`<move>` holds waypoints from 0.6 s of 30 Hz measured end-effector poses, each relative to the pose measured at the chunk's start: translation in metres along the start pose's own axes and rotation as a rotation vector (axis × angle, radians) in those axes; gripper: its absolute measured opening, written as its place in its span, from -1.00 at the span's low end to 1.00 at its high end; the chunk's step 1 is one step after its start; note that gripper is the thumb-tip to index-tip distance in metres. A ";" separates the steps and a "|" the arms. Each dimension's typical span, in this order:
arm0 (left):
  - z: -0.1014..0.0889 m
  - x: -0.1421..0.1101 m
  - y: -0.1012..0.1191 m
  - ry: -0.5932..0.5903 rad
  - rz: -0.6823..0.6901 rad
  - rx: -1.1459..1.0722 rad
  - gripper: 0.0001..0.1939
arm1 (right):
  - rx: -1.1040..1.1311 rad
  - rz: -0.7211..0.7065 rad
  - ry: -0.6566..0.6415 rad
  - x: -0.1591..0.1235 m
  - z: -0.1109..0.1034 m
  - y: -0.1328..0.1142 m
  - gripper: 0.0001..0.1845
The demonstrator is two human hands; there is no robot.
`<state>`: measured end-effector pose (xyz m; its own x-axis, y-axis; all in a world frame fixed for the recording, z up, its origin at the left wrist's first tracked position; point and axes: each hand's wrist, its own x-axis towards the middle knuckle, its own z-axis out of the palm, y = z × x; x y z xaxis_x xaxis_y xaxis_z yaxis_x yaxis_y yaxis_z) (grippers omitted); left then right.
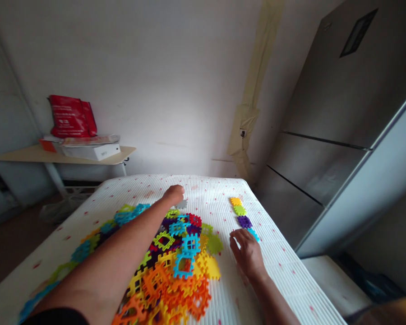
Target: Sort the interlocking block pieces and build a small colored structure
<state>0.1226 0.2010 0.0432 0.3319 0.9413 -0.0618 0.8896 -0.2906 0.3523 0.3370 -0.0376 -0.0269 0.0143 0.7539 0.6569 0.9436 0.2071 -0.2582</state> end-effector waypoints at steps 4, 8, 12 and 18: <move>-0.030 -0.021 -0.008 -0.034 0.120 -0.027 -0.68 | 0.003 -0.030 0.006 0.000 0.001 -0.004 -0.74; -0.042 -0.063 -0.022 -0.111 0.212 -0.043 -0.80 | 0.012 -0.065 0.000 0.001 0.004 -0.005 -0.74; -0.038 -0.112 -0.038 -0.111 0.242 -0.067 -0.82 | 0.046 -0.067 0.012 -0.001 0.003 -0.002 -0.74; -0.039 -0.180 -0.085 0.103 0.143 -0.072 -0.66 | 0.118 -0.110 -0.039 -0.003 0.001 -0.011 -0.75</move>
<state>-0.0252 0.0628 0.0605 0.4160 0.9051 0.0879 0.8100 -0.4127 0.4166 0.3268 -0.0418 -0.0268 -0.1017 0.7458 0.6584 0.8935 0.3594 -0.2691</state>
